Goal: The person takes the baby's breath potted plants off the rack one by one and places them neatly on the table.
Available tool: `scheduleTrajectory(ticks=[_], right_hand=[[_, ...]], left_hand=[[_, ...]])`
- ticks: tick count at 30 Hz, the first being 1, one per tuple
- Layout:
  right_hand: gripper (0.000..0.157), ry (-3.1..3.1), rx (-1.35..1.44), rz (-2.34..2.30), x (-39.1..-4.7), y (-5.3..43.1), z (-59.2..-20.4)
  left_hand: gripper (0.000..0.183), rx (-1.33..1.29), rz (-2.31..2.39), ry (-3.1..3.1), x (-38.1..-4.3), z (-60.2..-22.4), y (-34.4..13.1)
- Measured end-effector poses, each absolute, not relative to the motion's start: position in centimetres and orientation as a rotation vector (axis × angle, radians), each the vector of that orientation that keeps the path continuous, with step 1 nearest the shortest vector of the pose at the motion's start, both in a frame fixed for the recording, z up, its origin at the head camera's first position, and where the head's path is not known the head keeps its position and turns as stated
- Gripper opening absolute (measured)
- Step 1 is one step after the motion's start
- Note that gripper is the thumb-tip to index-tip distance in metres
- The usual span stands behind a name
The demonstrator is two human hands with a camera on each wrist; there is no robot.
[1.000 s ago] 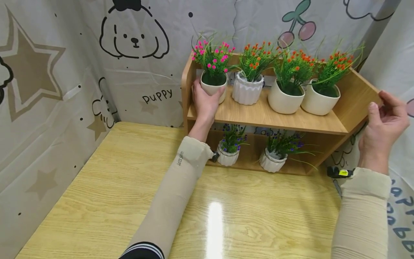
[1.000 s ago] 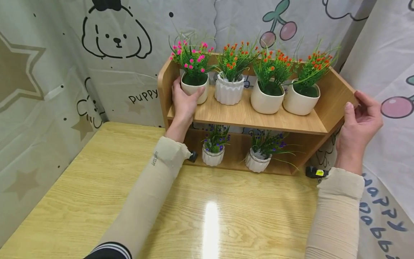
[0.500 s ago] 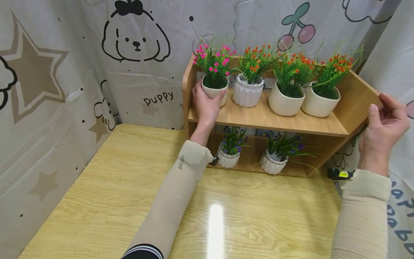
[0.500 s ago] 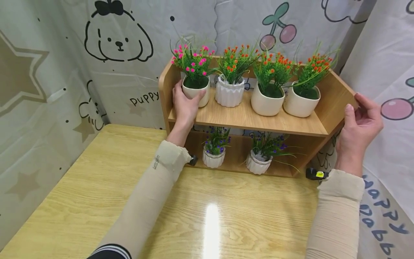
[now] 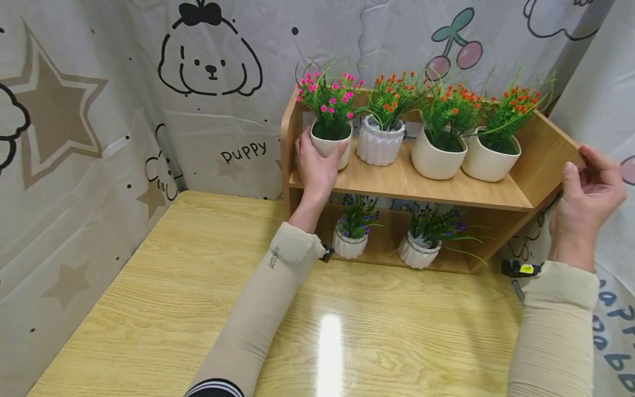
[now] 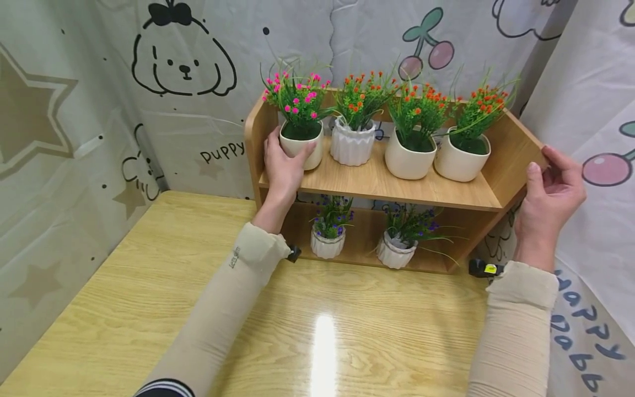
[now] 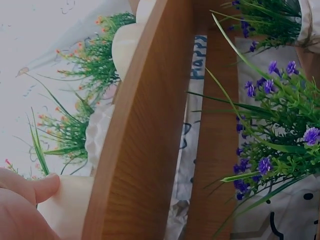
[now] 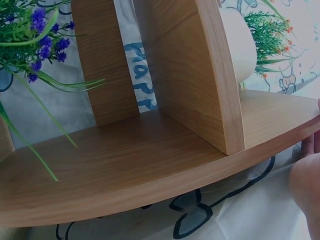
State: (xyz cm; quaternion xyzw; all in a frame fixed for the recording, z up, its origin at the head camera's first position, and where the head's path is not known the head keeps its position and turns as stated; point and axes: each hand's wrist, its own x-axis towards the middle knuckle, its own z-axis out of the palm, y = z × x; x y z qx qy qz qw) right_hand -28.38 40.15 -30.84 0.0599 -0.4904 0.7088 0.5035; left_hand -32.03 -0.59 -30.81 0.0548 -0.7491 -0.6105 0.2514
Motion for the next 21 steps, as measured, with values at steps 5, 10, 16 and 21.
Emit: scheduleTrajectory(ticks=[5,10,16,21], right_hand=[[0.027,-1.203,0.136,1.702,-28.4,40.4,-30.9],[0.027,-1.192,0.144,1.712,-28.6,40.2,-30.8],[0.027,-1.186,0.128,1.732,-28.4,40.3,-30.8],[0.027,-1.178,0.128,1.739,-28.1,40.4,-30.8]], left_hand=[[0.084,0.098,-1.698,-2.031,-30.9,-30.5,-0.7],[0.081,0.014,-1.706,-2.020,-29.5,-30.1,-1.1],[0.079,-0.083,-1.715,-1.997,-27.6,-30.2,-1.6],[0.081,-0.107,-1.728,-1.982,-25.9,-30.3,-2.1]])
